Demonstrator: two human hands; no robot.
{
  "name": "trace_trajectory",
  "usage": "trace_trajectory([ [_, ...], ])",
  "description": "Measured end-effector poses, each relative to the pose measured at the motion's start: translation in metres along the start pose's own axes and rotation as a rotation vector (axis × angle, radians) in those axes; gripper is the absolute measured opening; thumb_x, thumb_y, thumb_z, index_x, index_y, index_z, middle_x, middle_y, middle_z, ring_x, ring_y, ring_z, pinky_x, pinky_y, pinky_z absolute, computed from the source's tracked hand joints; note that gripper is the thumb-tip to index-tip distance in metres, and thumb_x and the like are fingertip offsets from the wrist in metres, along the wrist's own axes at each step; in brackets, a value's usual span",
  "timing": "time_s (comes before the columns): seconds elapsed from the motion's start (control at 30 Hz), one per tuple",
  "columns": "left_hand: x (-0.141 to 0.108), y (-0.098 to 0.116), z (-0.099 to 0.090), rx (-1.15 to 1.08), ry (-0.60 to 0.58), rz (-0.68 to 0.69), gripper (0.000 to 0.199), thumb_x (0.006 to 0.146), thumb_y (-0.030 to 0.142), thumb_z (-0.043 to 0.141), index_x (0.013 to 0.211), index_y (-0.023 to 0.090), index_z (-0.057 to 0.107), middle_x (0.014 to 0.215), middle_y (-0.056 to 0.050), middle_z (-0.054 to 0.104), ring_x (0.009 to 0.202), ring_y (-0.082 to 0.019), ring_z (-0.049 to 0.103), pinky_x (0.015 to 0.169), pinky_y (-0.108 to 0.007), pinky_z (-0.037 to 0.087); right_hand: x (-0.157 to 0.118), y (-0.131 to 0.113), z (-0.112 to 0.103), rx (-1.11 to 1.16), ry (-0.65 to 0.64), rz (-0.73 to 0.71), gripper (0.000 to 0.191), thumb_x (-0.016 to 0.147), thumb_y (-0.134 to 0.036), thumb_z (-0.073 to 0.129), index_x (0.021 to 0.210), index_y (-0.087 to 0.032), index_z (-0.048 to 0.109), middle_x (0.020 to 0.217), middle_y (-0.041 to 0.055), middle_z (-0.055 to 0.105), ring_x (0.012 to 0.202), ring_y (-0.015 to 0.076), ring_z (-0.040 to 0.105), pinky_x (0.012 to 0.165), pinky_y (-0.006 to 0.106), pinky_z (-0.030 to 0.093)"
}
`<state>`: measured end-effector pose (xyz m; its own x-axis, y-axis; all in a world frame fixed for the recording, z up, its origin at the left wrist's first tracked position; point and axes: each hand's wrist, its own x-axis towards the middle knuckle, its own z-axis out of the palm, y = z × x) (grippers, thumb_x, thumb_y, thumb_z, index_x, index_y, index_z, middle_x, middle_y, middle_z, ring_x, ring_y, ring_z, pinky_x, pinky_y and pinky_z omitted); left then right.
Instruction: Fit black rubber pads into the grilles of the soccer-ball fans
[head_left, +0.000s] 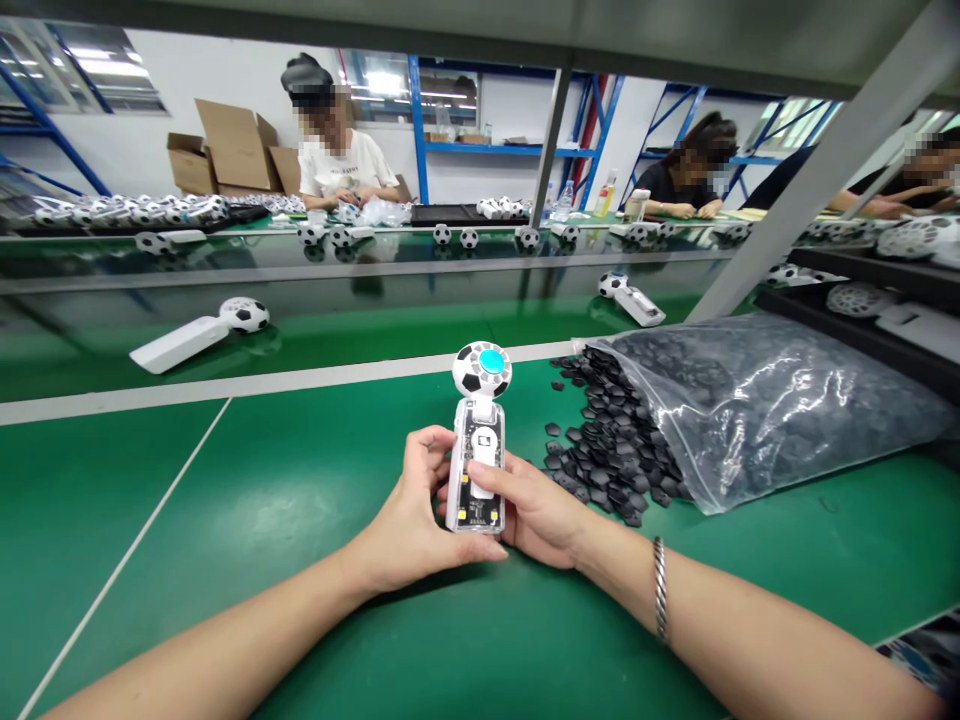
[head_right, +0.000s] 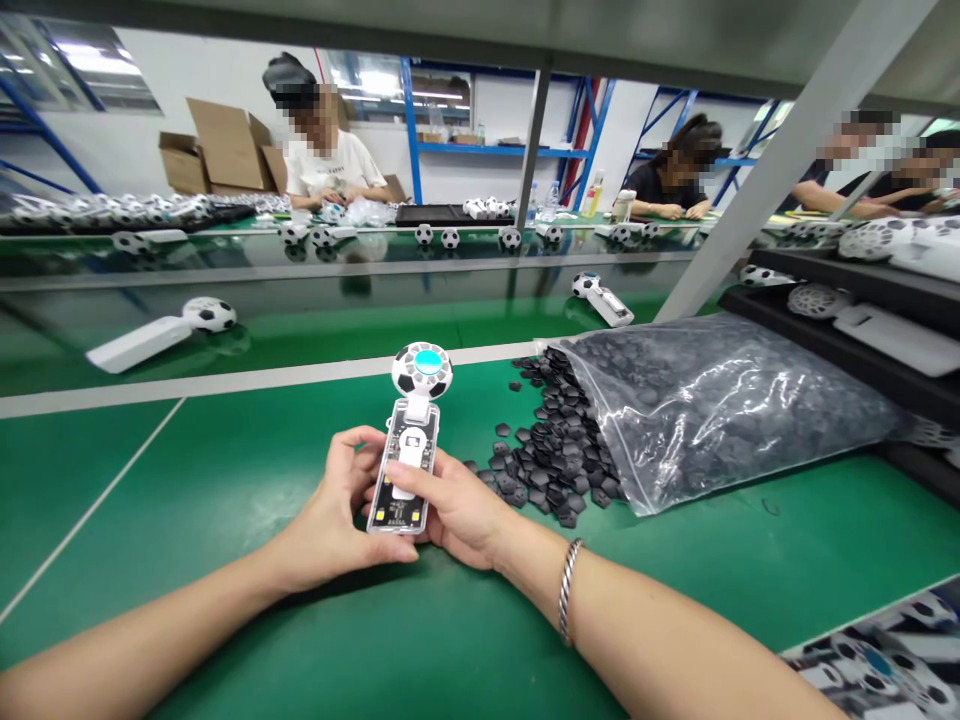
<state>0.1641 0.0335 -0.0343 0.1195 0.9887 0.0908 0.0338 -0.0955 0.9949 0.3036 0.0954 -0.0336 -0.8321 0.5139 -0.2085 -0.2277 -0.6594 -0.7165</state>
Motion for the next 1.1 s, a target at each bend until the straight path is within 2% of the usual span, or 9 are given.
trace_trajectory([
  [0.1,0.0,0.002,0.0,0.012,-0.011,0.025,0.095,0.056,0.017,0.081,0.124,0.033,0.017,0.13,-0.008,0.04,0.111,-0.025,0.05,0.079,-0.032,0.052,0.0,-0.001,0.0,-0.012,-0.011,0.009,0.034,0.076,-0.03,0.065,0.105,-0.018,0.052,0.087,0.0029,0.064,0.076,0.0128,0.064,0.071,0.026,0.05],
  [0.27,-0.001,0.003,-0.003,-0.038,-0.084,0.029,0.118,0.056,0.022,0.081,0.136,0.037,-0.004,0.139,-0.01,0.031,0.117,-0.028,0.046,0.087,-0.037,0.048,-0.001,-0.001,0.003,-0.124,-0.031,0.01,0.037,0.073,-0.032,0.068,0.105,-0.02,0.052,0.084,0.001,0.062,0.071,0.0121,0.061,0.069,0.028,0.049],
  [0.33,0.0,0.001,-0.006,-0.087,-0.063,0.065,0.108,0.064,0.031,0.076,0.138,0.035,-0.004,0.136,-0.01,0.036,0.115,-0.028,0.047,0.089,-0.038,0.046,-0.002,0.0,0.004,-0.214,-0.03,-0.048,0.038,0.071,-0.032,0.069,0.103,-0.02,0.052,0.084,0.0004,0.06,0.072,0.0115,0.059,0.069,0.027,0.048],
  [0.43,0.001,0.001,-0.01,-0.109,0.071,0.168,0.061,0.081,0.041,0.056,0.133,0.027,0.027,0.124,-0.008,0.05,0.109,-0.023,0.052,0.09,-0.033,0.044,-0.004,0.003,0.006,-0.367,-0.028,-0.173,0.04,0.068,-0.028,0.072,0.102,-0.02,0.052,0.087,-0.0007,0.058,0.077,0.011,0.056,0.074,0.026,0.046],
  [0.5,0.001,0.005,-0.012,-0.045,0.157,0.215,0.034,0.087,0.037,0.048,0.118,0.023,0.046,0.116,-0.005,0.057,0.104,-0.02,0.054,0.088,-0.029,0.043,-0.005,0.005,0.005,-0.48,-0.038,-0.235,0.042,0.069,-0.028,0.072,0.104,-0.021,0.051,0.086,-0.0017,0.057,0.076,0.0107,0.053,0.073,0.026,0.045],
  [0.57,-0.001,0.011,-0.013,0.072,0.195,0.23,0.022,0.088,0.03,0.048,0.109,0.023,0.053,0.11,-0.003,0.06,0.099,-0.016,0.056,0.086,-0.025,0.043,-0.007,0.006,0.004,-0.61,-0.035,-0.296,0.04,0.073,-0.032,0.068,0.107,-0.023,0.049,0.089,-0.0013,0.055,0.076,0.0114,0.052,0.073,0.027,0.045],
  [0.77,-0.005,0.014,-0.014,0.264,0.225,0.298,0.024,0.088,0.024,0.049,0.111,0.027,0.053,0.112,0.001,0.059,0.099,-0.015,0.056,0.085,-0.024,0.041,-0.014,-0.001,0.005,-0.942,0.079,-0.468,0.034,0.089,-0.042,0.042,0.115,-0.021,0.045,0.097,0.0036,0.055,0.093,0.0171,0.051,0.084,0.033,0.042],
  [0.9,-0.005,0.013,-0.014,0.322,0.238,0.274,0.023,0.088,0.024,0.049,0.111,0.026,0.054,0.11,0.0,0.06,0.098,-0.015,0.055,0.086,-0.025,0.04,-0.014,-0.007,0.005,-1.131,0.163,-0.56,0.033,0.089,-0.043,0.041,0.11,-0.019,0.049,0.104,0.006,0.055,0.1,0.0209,0.049,0.089,0.037,0.038],
  [1.1,-0.004,0.017,-0.013,0.256,0.208,0.177,0.024,0.09,0.028,0.044,0.114,0.023,0.05,0.114,-0.002,0.058,0.098,-0.017,0.055,0.085,-0.026,0.04,-0.014,-0.006,0.005,-1.088,0.137,-0.524,0.029,0.089,-0.041,0.042,0.107,-0.02,0.051,0.102,0.0056,0.059,0.096,0.0196,0.054,0.084,0.033,0.041],
])
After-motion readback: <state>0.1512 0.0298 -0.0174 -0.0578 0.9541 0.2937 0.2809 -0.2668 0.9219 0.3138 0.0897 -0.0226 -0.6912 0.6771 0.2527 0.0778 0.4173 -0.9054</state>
